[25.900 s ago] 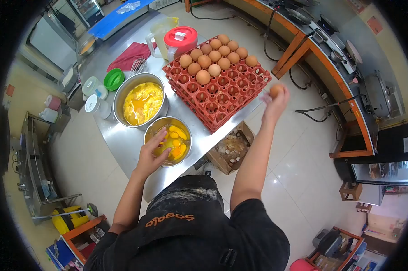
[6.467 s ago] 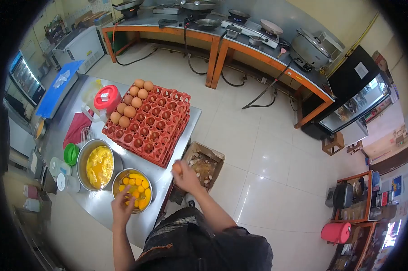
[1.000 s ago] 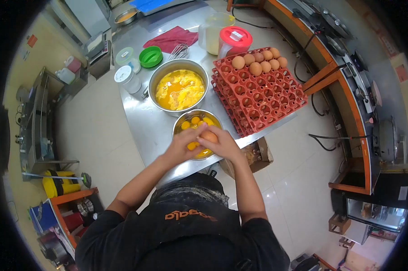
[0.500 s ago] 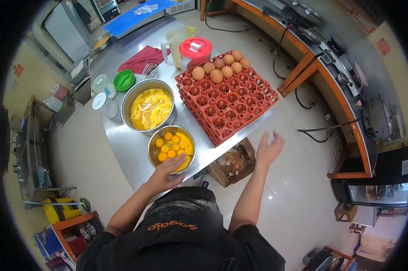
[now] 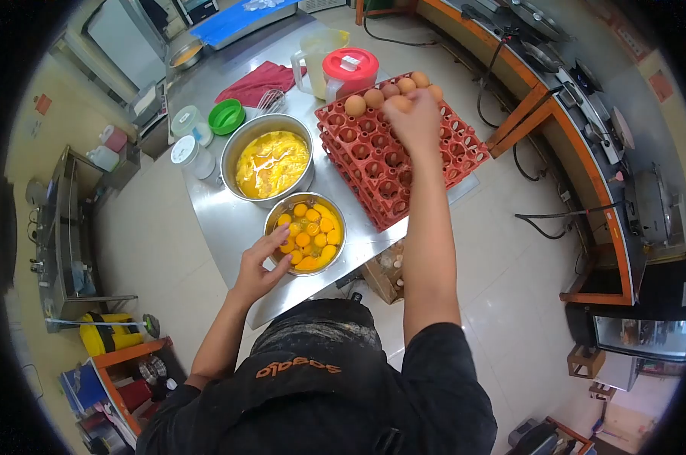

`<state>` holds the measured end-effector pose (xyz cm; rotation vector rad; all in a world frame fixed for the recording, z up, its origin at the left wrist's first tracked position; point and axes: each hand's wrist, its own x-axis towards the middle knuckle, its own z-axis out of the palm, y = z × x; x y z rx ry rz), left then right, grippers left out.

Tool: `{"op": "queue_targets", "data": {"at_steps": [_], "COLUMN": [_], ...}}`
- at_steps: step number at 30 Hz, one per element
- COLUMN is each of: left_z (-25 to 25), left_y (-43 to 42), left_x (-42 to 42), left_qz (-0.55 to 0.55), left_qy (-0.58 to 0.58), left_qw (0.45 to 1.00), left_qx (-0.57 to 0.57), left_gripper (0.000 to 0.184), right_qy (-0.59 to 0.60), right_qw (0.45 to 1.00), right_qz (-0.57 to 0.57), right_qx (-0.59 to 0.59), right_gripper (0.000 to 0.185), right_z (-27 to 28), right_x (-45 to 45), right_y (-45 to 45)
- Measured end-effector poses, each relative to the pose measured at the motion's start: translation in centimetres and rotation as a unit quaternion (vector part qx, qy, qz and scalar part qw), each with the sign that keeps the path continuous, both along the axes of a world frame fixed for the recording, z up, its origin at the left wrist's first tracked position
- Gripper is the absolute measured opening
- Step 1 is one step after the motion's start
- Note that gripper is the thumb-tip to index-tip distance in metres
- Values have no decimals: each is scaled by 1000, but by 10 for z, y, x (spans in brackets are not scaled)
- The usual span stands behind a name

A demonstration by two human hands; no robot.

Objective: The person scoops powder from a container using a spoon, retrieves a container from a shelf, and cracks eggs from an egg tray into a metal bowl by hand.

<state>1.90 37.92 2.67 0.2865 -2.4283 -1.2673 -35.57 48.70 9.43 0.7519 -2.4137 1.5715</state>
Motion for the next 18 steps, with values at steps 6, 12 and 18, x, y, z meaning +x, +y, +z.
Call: {"op": "queue_targets", "data": {"at_steps": [6, 12, 18], "left_z": [-18, -17, -4], "left_y": [-17, -21, -15], "left_x": [16, 6, -13], "left_qz": [46, 39, 3], "left_qy": [4, -11, -11], "left_qw": [999, 999, 1000], "left_qx": [-11, -2, -19], "left_gripper": [52, 47, 47], "right_qy": [-296, -148, -58], "right_qw": [820, 968, 983], "right_qz": [-25, -203, -136], "right_qx": [-490, 7, 105], "right_gripper": [38, 44, 49], "right_z": [-41, -183, -238], "right_x": [44, 91, 115], "right_y": [145, 167, 158]}}
